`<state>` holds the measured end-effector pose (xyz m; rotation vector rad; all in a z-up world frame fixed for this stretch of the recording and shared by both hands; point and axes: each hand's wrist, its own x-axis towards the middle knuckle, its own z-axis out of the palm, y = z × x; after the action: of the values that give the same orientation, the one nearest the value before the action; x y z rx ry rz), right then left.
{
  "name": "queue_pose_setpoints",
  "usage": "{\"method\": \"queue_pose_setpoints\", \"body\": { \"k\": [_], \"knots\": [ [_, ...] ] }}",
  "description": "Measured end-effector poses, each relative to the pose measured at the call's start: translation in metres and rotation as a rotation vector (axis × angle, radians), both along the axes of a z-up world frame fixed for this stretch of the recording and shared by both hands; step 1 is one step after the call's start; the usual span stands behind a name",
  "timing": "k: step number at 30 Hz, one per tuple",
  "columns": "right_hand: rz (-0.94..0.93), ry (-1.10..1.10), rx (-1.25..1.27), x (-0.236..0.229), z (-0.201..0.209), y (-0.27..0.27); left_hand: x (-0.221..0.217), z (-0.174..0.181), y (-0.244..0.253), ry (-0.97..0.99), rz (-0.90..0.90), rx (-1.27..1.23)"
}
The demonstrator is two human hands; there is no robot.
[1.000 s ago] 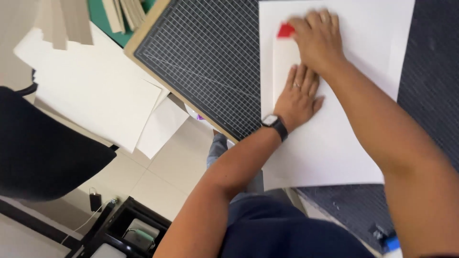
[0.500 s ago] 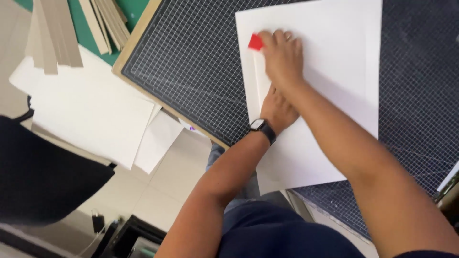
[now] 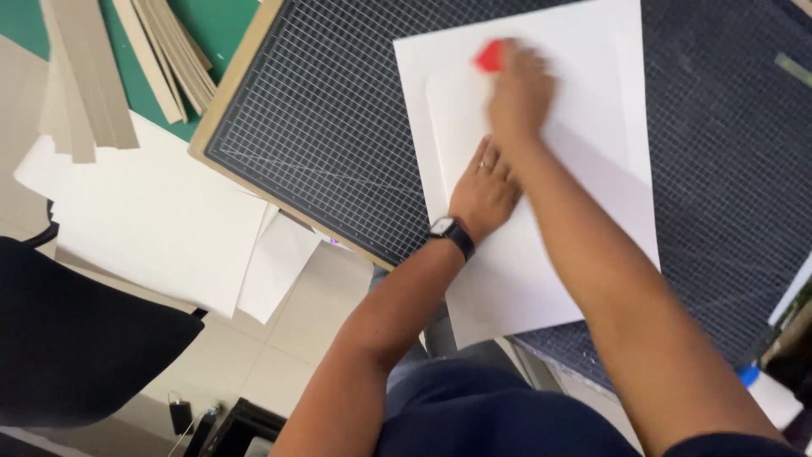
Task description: Attaching reinforcement cardboard strips to a white board using adhesive and a squeegee.
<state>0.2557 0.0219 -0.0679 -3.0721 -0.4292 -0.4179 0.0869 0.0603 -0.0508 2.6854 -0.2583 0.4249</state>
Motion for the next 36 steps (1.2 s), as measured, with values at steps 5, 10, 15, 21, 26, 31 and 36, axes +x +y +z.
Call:
{"method": "queue_pose_setpoints", "body": {
  "k": [5,10,15,21,26,31,36],
  "knots": [
    [0.304,0.294,0.156,-0.06,0.067,0.047,0.004,0.0,0.004,0.027,-0.052,-0.068],
    [0.025,0.019,-0.047,0.042,0.012,-0.054,-0.008,0.021,0.004,-0.049,-0.003,-0.102],
    [-0.161,0.065,0.029,0.087,0.036,-0.094,-0.006,0.026,0.007,0.045,0.045,-0.052],
    [-0.09,0.203,0.303,0.058,0.086,-0.091,-0.003,0.028,0.007,0.031,0.041,-0.056],
    [0.206,-0.091,-0.071,-0.021,0.048,-0.104,-0.005,0.028,0.006,-0.013,0.038,-0.08],
    [0.289,-0.253,-0.098,-0.003,0.028,-0.107,-0.003,0.029,0.005,0.188,0.038,0.019],
    [0.045,-0.291,-0.26,0.095,0.035,-0.122,0.003,0.028,0.008,0.064,0.041,-0.012]
  ]
}}
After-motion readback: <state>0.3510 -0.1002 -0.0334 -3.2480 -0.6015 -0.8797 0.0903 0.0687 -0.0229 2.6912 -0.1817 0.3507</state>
